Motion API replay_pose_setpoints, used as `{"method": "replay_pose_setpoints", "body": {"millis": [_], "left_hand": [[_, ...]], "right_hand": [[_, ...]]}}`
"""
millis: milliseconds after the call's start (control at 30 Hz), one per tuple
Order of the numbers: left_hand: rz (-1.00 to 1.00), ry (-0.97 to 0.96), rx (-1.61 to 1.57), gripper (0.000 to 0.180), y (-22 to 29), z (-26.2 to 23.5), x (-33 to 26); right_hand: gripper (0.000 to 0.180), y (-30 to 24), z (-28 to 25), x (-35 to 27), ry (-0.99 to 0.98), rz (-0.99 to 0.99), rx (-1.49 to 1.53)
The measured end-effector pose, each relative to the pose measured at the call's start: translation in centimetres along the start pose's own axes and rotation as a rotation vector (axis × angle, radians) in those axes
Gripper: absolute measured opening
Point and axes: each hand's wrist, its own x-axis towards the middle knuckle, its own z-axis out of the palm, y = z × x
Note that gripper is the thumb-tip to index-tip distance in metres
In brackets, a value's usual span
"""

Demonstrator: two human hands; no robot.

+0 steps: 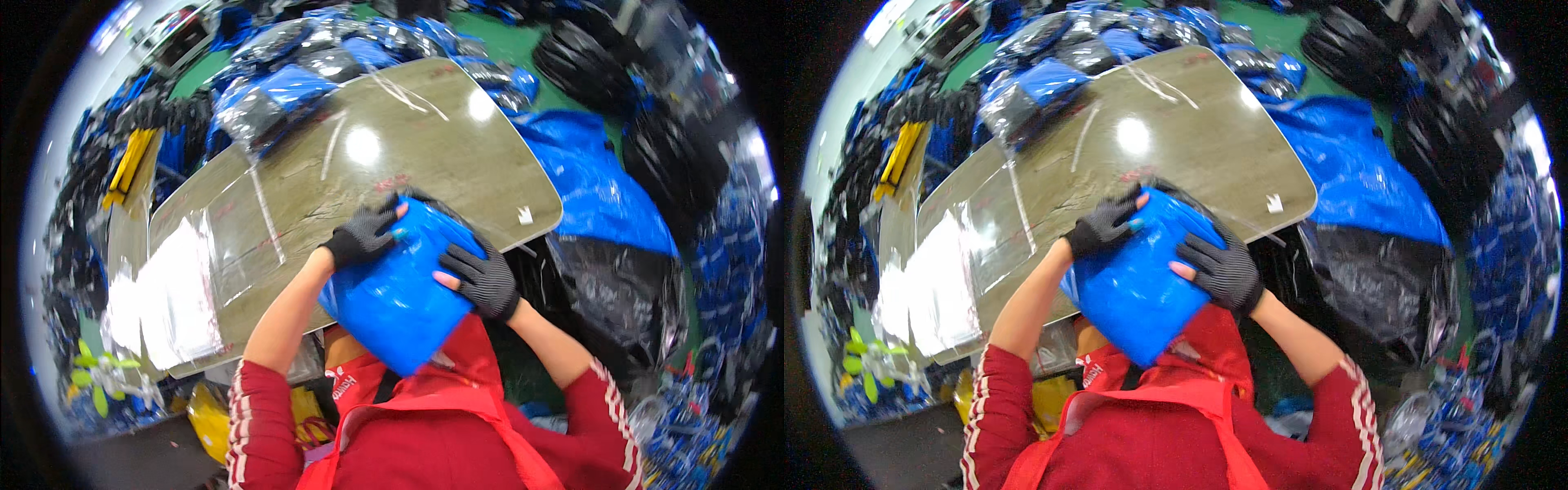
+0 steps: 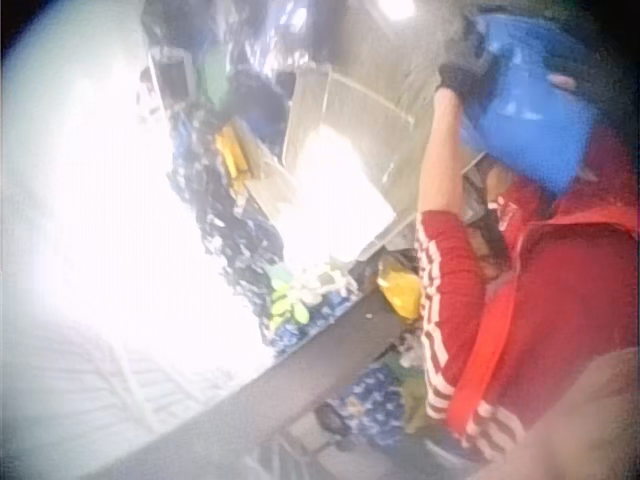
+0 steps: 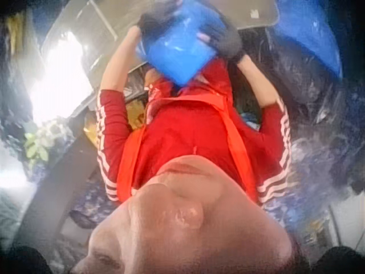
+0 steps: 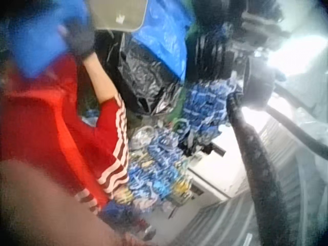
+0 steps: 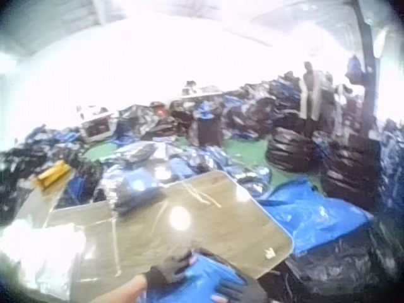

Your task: The person repeatedly folds blue and black plastic bags, places them into clear plastic packaging, and seals them on a workbench. The process is repeated for multiple units throughout the clip.

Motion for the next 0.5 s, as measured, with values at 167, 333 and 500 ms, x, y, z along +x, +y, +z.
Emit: {"method": "replay_pose_setpoints", "body": {"millis": [167, 333, 500], "left_hand": [[-0.298, 0.165, -1.046, 0.067, 4.0, 2.6, -6.1], [-0.379, 0.525, -0.103, 0.029, 1.0, 4.2, -7.2], [-0.932, 0.96, 0.934, 0.053, -9.2, -3.1, -13.5]], "right_hand": [[0.041, 1.4, -1.0, -1.8, 0.141, 0.787, 0.786], [0.046, 3.4, 3.2, -2.0, 0.203, 1.358, 1.122], [0.06, 4.8, 4.3, -3.6, 0.161, 1.501, 1.276]]}}
